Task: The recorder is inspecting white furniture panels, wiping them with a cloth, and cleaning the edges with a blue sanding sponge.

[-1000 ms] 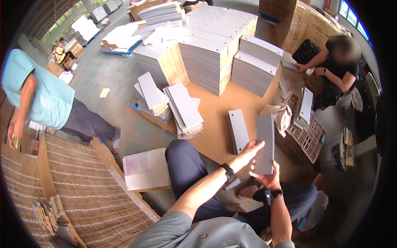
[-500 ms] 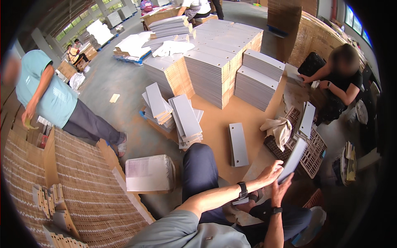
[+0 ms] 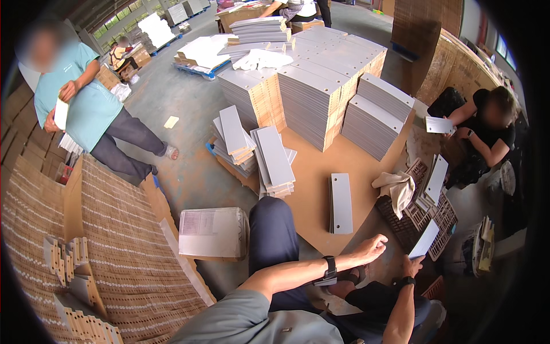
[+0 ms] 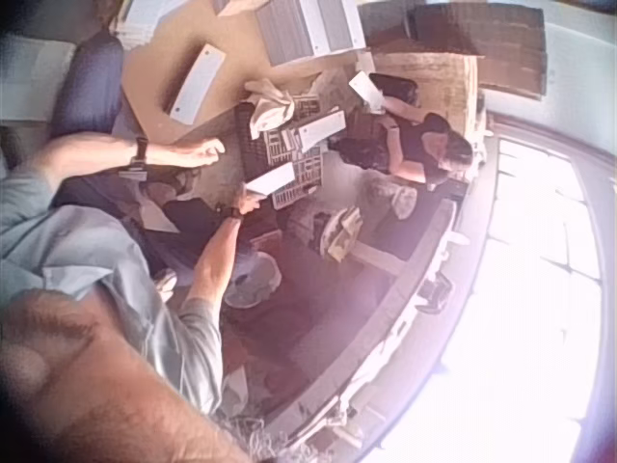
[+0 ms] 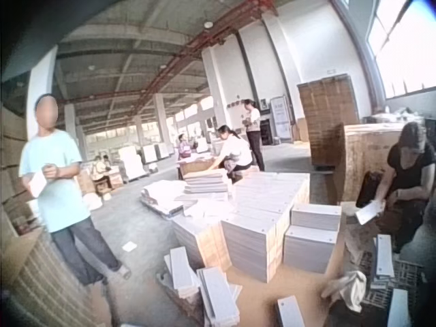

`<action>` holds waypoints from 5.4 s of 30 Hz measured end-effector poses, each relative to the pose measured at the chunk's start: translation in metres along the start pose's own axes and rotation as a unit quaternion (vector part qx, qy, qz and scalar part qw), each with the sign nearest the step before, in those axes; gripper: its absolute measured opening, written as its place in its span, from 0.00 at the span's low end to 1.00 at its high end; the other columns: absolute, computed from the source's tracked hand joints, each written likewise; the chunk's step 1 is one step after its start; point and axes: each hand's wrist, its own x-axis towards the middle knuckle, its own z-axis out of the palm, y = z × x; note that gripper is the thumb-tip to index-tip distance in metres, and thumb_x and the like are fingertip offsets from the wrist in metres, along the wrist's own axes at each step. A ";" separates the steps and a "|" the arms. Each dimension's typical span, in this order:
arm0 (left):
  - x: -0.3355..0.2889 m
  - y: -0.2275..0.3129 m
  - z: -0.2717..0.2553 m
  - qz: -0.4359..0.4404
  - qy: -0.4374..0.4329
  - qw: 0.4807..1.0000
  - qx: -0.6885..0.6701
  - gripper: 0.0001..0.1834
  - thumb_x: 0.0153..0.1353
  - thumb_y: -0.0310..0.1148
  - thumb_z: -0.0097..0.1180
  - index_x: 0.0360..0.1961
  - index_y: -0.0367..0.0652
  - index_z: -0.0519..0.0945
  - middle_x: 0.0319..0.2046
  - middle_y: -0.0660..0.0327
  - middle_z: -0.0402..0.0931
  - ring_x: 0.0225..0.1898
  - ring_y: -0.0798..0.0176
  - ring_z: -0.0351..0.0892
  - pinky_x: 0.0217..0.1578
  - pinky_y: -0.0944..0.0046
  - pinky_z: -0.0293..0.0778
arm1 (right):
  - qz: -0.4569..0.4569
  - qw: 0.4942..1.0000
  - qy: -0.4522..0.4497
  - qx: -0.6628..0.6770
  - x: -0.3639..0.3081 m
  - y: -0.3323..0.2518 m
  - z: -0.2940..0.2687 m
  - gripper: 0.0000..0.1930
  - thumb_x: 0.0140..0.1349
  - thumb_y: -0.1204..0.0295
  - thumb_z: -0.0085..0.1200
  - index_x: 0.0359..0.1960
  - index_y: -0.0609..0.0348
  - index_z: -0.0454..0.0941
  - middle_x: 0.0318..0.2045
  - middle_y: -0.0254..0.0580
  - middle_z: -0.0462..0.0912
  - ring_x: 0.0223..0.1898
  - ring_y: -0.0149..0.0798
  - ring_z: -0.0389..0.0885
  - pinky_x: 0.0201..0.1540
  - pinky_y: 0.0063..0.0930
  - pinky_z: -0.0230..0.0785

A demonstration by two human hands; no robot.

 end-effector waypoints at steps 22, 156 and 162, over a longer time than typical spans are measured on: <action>-0.086 0.073 -0.185 0.355 0.457 0.813 0.062 0.22 0.66 0.20 0.50 0.61 0.33 0.66 0.63 0.44 0.64 0.67 0.48 0.63 0.68 0.52 0.57 | -0.464 0.828 -0.212 0.231 -0.202 -0.335 0.117 0.38 0.62 0.56 0.57 0.71 0.57 0.57 0.62 0.58 0.68 0.62 0.59 0.67 0.58 0.48 0.68; -0.014 -0.119 -0.110 -0.161 0.263 0.940 -0.145 0.36 0.68 0.51 0.56 0.65 0.34 0.62 0.56 0.42 0.73 0.60 0.50 0.73 0.58 0.55 0.71 | -0.126 0.768 -0.452 0.436 -0.177 -0.220 0.051 0.36 0.63 0.53 0.54 0.69 0.58 0.62 0.60 0.46 0.73 0.58 0.42 0.74 0.55 0.39 0.70; 0.000 -0.033 -0.065 -0.096 0.096 0.917 -0.375 0.30 0.67 0.55 0.56 0.55 0.38 0.71 0.45 0.57 0.75 0.46 0.63 0.73 0.49 0.60 0.71 | -0.003 0.550 -0.593 0.588 -0.151 -0.128 -0.008 0.30 0.67 0.51 0.50 0.64 0.57 0.67 0.59 0.43 0.73 0.59 0.43 0.74 0.54 0.45 0.73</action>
